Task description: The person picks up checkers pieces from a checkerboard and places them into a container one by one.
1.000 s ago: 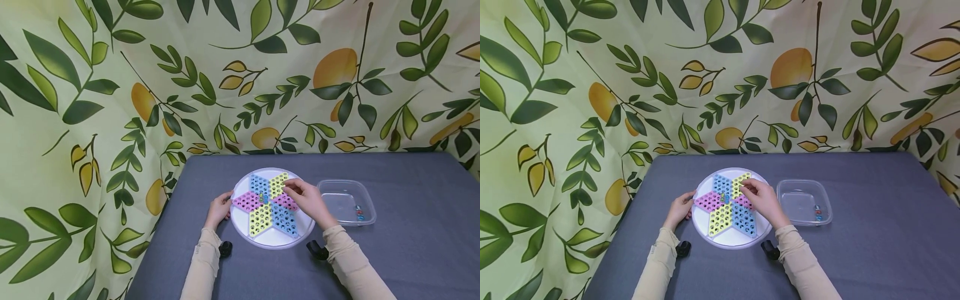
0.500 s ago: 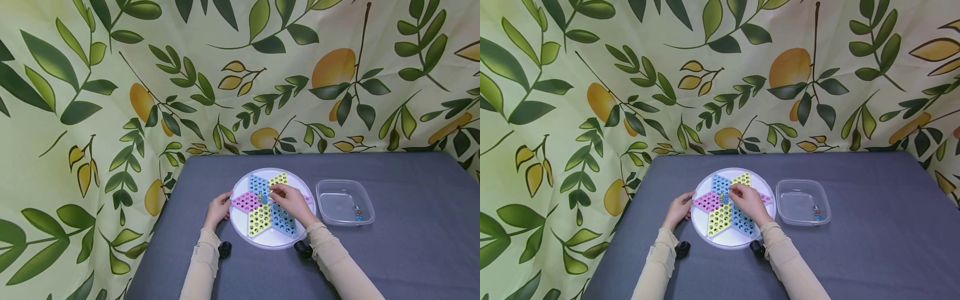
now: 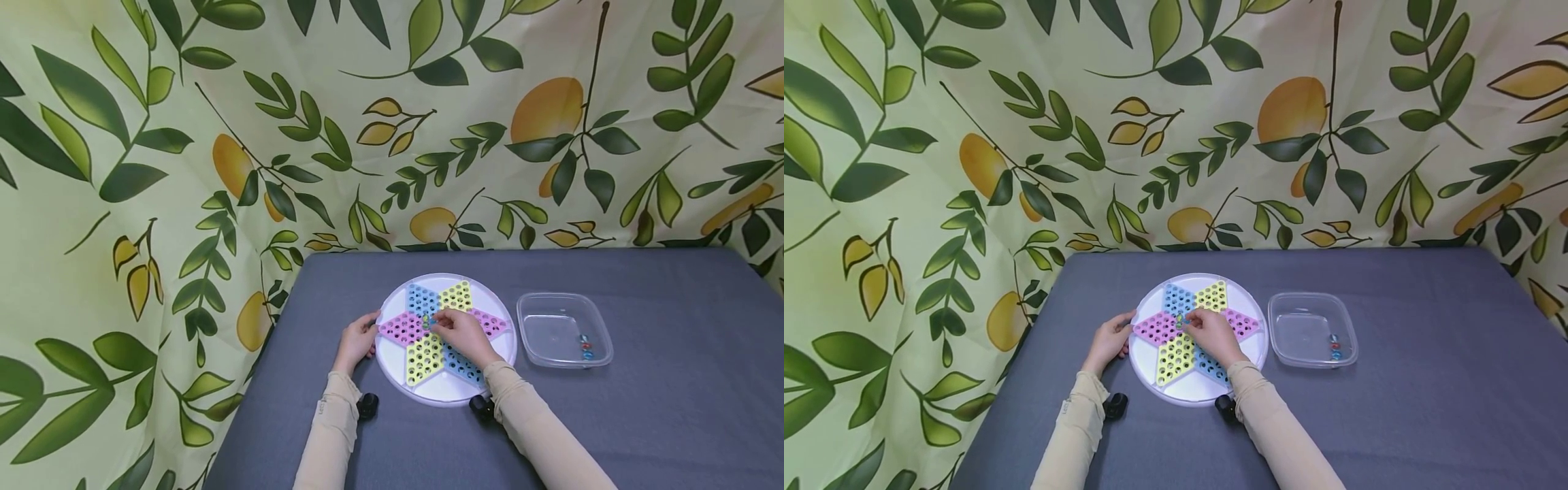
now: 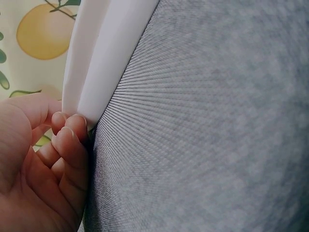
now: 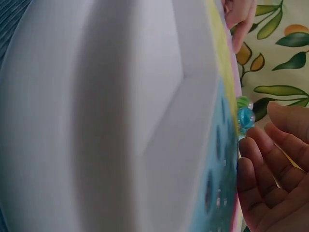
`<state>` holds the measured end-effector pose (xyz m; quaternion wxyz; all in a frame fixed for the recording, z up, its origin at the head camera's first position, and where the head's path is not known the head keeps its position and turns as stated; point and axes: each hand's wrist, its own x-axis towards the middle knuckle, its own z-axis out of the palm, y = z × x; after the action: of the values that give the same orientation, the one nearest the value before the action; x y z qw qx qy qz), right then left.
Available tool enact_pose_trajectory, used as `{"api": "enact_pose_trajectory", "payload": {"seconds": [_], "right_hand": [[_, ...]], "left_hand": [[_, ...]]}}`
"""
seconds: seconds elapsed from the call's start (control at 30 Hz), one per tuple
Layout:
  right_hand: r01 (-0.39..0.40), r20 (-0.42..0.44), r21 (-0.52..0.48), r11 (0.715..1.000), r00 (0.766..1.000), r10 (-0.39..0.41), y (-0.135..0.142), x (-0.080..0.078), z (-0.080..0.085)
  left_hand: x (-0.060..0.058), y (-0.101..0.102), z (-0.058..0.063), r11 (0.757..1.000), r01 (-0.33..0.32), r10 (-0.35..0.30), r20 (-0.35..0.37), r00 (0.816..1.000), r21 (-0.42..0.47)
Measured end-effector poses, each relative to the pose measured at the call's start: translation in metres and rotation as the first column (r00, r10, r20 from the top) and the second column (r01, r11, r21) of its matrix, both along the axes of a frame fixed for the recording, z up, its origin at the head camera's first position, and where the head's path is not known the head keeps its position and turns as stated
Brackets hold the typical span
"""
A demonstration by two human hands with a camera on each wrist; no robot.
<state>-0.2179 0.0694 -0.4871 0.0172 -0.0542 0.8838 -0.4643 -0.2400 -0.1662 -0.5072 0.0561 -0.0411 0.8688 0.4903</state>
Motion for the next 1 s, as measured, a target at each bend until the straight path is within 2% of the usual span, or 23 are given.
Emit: {"api": "enact_pose_trajectory", "payload": {"seconds": [0.23, 0.7, 1.0], "right_hand": [[0.019, 0.015, 0.012, 1.000, 1.000, -0.020, -0.0006, -0.0012, -0.0049], [0.004, -0.055, 0.053, 0.999, 0.998, -0.001, -0.0028, -0.0002, -0.0091], [0.024, -0.085, 0.136, 0.990, 0.996, -0.012, -0.0071, 0.0008, -0.0105]], "left_hand": [[-0.0003, 0.0003, -0.0006, 1.000, -0.001, 0.001, -0.009, 1.000, -0.004], [0.0007, -0.0012, 0.0001, 0.999, 0.020, -0.019, -0.037, 0.999, 0.029], [0.0006, -0.0005, 0.0001, 1.000, 0.015, -0.014, -0.030, 0.999, 0.026]]}}
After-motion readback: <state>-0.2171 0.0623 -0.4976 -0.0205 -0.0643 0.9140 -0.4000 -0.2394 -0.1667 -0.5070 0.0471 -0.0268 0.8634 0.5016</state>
